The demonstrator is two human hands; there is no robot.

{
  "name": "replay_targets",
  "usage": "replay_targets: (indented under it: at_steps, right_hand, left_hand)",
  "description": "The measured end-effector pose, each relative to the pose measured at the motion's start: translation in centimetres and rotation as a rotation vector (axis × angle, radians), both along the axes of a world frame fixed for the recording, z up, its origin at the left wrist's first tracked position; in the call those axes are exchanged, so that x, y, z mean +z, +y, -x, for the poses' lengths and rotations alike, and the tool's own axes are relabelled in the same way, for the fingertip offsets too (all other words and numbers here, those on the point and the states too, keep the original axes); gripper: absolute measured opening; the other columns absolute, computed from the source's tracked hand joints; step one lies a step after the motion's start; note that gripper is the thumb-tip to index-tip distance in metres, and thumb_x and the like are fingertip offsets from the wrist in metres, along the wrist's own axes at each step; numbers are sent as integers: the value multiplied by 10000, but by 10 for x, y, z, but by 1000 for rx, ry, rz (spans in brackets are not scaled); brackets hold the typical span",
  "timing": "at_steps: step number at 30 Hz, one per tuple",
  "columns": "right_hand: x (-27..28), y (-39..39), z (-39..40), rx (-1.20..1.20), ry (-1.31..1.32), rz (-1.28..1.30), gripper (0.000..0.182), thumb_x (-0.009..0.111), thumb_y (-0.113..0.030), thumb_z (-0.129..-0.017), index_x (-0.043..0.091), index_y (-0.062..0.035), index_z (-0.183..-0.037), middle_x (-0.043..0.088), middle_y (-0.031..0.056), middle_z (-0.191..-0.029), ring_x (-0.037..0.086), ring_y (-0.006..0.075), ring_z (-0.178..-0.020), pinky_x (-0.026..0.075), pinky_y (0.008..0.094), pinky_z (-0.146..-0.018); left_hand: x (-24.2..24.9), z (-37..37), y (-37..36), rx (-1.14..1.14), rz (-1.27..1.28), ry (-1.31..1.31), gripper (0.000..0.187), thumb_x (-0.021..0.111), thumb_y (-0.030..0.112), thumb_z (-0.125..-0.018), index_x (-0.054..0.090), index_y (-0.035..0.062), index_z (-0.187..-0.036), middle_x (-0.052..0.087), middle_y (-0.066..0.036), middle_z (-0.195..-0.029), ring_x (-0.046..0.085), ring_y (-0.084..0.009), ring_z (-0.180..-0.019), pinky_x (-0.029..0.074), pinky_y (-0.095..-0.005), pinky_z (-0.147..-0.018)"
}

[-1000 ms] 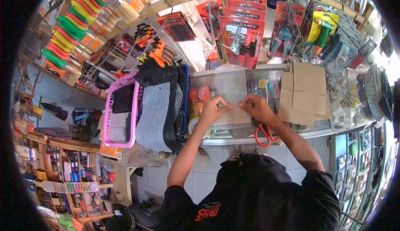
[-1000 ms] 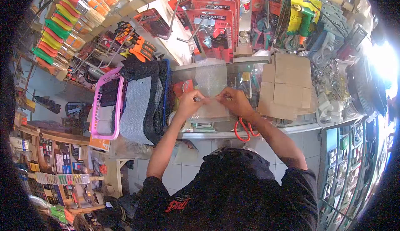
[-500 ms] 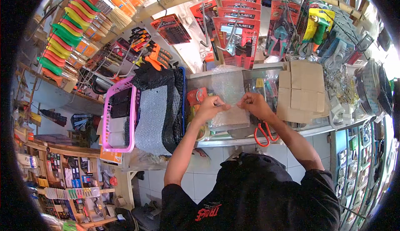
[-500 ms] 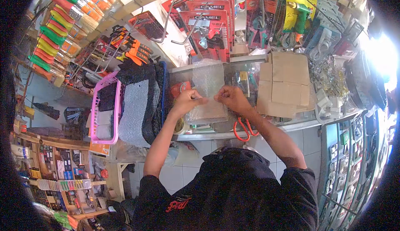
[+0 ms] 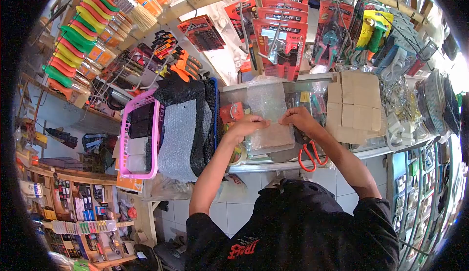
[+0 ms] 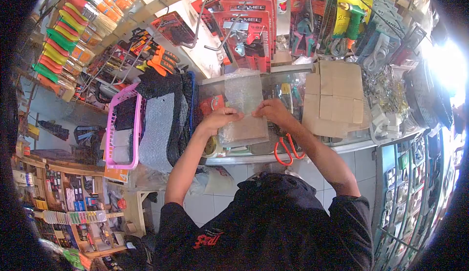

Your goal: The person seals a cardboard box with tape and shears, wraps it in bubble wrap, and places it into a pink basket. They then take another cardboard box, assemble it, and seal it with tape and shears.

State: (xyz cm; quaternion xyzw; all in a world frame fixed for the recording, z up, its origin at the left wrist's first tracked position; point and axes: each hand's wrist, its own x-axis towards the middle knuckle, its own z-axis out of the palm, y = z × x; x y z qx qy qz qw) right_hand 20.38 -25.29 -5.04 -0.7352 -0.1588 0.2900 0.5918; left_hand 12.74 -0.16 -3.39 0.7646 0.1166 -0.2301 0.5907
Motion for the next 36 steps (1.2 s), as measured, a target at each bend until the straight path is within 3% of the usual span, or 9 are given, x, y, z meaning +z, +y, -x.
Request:
replay_targets:
  at_steps: [2, 5, 8, 11, 17, 25, 29, 32, 36]
  right_hand:
    - [11, 0, 1, -18, 38, 49, 184, 830, -190, -822, 774, -16, -840, 709, 26, -787, 605, 110, -770, 473, 299, -741]
    - [4, 0, -2, 0, -6, 5, 207, 839, -212, -803, 779, -16, -833, 717, 38, -784, 616, 119, -770, 477, 305, -736]
    - [13, -2, 0, 10, 24, -37, 213, 839, -216, -798, 782, -14, -831, 723, 48, -782, 631, 129, -771, 482, 307, -727]
    - [4, -1, -4, 11, -39, 30, 227, 841, -220, -790, 784, -6, -838, 729, 52, -779, 642, 135, -768, 490, 313, -726]
    - [-2, -1, -5, 16, -56, 37, 274, 810, -270, -779, 804, -4, -844, 750, 91, -786, 687, 161, -770, 534, 349, -718]
    - [2, 0, -15, 125, -195, 83, 241, 813, -226, -795, 793, 2, -871, 754, 76, -816, 685, 161, -804, 528, 332, -782]
    - [-2, 1, -20, 19, -216, 151, 269, 814, -248, -829, 784, -4, -939, 764, 113, -877, 714, 218, -878, 538, 370, -843]
    - [55, -4, 2, 60, -744, 210, 361, 815, -302, -837, 771, -43, -1086, 744, 179, -1092, 684, 384, -1111, 528, 447, -998]
    - [70, -15, 30, 386, -983, 130, 556, 848, -343, -821, 679, -37, -1253, 627, 202, -1364, 582, 394, -1289, 458, 467, -1103]
  left_hand:
    - [4, 3, -1, -17, -107, -85, 352, 821, 375, -914, 721, 47, -989, 686, -16, -893, 613, -155, -898, 462, -333, -824]
    - [8, 22, -18, 24, -618, -827, 368, 815, 348, -894, 683, 34, -1033, 692, -67, -1055, 650, -279, -1022, 480, -416, -893]
    - [51, 54, -50, -81, -841, -1017, 434, 778, 344, -893, 674, 18, -1160, 641, -132, -1297, 575, -382, -1261, 454, -519, -1040]
    - [49, 91, -78, -332, -960, -1032, 571, 767, 343, -900, 623, -11, -1325, 542, -193, -1467, 482, -403, -1399, 383, -557, -1147]
    - [18, 100, -85, -278, -1063, -914, 812, 726, 436, -915, 468, -73, -1491, 418, -290, -1570, 404, -453, -1463, 325, -579, -1202]
    - [22, 76, -55, -323, -955, -1013, 805, 793, 391, -851, 509, -68, -1447, 524, -228, -1457, 504, -424, -1341, 418, -519, -1133]
    - [30, 64, -47, -330, -846, -1056, 719, 782, 371, -862, 569, -99, -1363, 560, -231, -1381, 534, -413, -1280, 436, -508, -1110]
    - [28, 58, -41, -331, -834, -1070, 703, 790, 365, -855, 587, -102, -1341, 571, -229, -1371, 541, -409, -1273, 447, -494, -1096]
    - [16, 51, -34, -337, -813, -1063, 728, 824, 350, -829, 577, -54, -1382, 566, -210, -1392, 550, -406, -1285, 436, -490, -1108]
